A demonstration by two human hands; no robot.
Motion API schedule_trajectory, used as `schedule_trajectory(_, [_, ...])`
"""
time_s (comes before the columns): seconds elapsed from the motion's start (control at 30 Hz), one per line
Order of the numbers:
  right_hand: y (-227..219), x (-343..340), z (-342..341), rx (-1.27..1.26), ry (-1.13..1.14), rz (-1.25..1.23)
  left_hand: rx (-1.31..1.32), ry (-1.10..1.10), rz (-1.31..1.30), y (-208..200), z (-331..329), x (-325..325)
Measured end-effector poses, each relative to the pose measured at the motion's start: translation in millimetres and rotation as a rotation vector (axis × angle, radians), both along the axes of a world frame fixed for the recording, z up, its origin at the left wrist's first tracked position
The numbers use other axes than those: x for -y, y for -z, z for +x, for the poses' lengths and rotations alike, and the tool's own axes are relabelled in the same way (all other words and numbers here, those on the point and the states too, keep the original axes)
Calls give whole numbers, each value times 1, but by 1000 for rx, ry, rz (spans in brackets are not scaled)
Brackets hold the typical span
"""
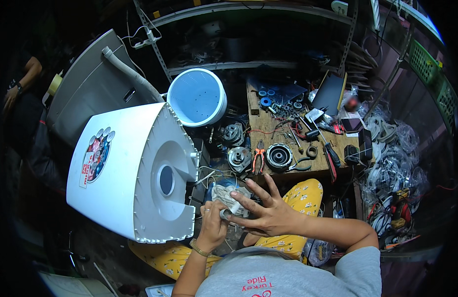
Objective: The person sits on the floor in a workshop and assembles a white plastic appliance component. They insert a white corrugated hose into a port on the component, apply a sealant from a tube, and then insert a metal rod into the same port. The person also handles a plastic bag and a small box during the process.
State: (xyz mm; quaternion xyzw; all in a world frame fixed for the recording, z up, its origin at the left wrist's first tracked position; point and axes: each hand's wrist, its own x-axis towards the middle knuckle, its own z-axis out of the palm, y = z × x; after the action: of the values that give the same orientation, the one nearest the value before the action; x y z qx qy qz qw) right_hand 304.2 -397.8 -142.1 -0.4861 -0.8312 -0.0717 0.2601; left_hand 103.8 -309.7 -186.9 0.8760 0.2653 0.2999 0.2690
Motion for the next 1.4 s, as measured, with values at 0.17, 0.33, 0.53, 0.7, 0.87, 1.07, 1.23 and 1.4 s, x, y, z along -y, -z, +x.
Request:
schedule_trajectory(0.17, [-14, 1, 6, 38, -57, -88, -80, 51, -18, 2, -3, 1])
schedule_trajectory(0.33, [1, -4, 11, -437, -133, -350, -49, 169, -100, -1, -2, 2])
schedule_trajectory(0.53, [18, -9, 4, -755, -164, -430, -96, 155, -66, -9, 4, 3])
schedule_trajectory(0.7, [17, -10, 1, -857, -185, -400, -34, 160, -95, -11, 4, 3])
schedule_trajectory(0.87, [51, -9, -18, -1503, -418, -589, 96, 177, -194, 0, 11, 4])
schedule_trajectory(1.07, [56, -4, -33, -1201, -227, -275, 234, 159, -344, 6, 12, 9])
schedule_trajectory(1.23, [60, 0, -19, -841, -84, -57, 241, 234, -432, 6, 9, 9])
schedule_trajectory(1.4, [46, 5, 3, -529, -72, -6, 248, 342, -489, 1, 6, 6])
